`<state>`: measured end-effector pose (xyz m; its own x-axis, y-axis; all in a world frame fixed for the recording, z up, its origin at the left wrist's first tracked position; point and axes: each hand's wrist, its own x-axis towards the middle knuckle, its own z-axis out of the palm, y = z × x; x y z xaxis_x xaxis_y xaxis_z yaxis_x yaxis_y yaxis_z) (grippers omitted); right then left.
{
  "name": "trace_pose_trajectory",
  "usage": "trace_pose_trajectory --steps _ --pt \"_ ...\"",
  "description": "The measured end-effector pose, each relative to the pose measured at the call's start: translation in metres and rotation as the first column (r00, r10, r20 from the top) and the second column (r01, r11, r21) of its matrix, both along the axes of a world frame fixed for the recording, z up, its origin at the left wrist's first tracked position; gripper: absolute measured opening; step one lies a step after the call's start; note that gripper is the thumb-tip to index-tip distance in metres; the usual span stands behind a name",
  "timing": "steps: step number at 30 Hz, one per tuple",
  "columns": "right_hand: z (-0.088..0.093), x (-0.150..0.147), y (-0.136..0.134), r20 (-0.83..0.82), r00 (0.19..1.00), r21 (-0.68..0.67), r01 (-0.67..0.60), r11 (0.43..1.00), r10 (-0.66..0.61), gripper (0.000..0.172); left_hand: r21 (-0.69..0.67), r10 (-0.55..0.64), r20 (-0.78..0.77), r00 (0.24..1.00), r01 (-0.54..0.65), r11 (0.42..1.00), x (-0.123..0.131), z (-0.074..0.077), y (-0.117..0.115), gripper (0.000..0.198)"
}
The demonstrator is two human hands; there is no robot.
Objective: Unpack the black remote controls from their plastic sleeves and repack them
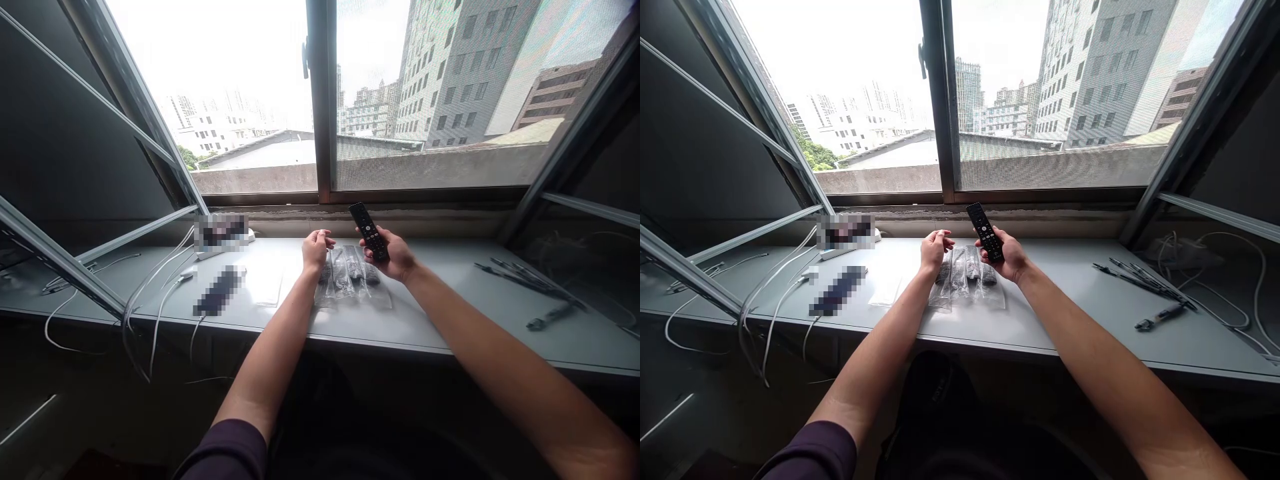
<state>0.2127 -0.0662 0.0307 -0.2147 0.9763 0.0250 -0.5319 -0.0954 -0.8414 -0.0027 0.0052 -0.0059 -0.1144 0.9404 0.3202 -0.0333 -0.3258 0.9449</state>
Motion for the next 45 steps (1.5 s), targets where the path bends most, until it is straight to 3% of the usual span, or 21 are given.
trace_pose_trajectory --steps 10,16,23,31,42,45 --pt "-0.001 0.002 0.001 0.078 0.994 -0.025 0.074 0.997 -0.072 0.02 0.003 -0.007 0.017 1.0 0.007 1.0 0.0 0.001 -0.001 0.03" --pt "-0.002 0.003 0.003 0.056 0.998 0.006 -0.024 1.0 0.024 0.028 0.005 -0.003 0.007 1.0 0.003 1.0 0.001 0.001 -0.001 0.03" --pt "0.0 0.005 0.001 -0.037 0.992 -0.063 -0.123 0.99 0.12 0.029 0.0 0.0 0.018 1.0 0.0 1.0 0.001 0.003 -0.003 0.029" --pt "-0.002 0.003 0.004 -0.016 0.999 -0.167 -0.039 0.985 0.037 0.011 -0.002 -0.003 0.022 1.0 0.003 1.0 0.0 0.003 -0.003 0.029" --pt "-0.01 -0.004 0.0 0.109 0.99 0.082 0.077 0.994 -0.086 0.036 0.005 0.001 -0.004 1.0 -0.001 1.0 -0.001 -0.001 0.0 0.033" --pt "-0.011 -0.006 0.001 0.153 0.985 0.111 0.058 0.992 -0.075 0.034 0.003 0.002 -0.003 1.0 -0.002 1.0 0.0 0.0 0.0 0.033"
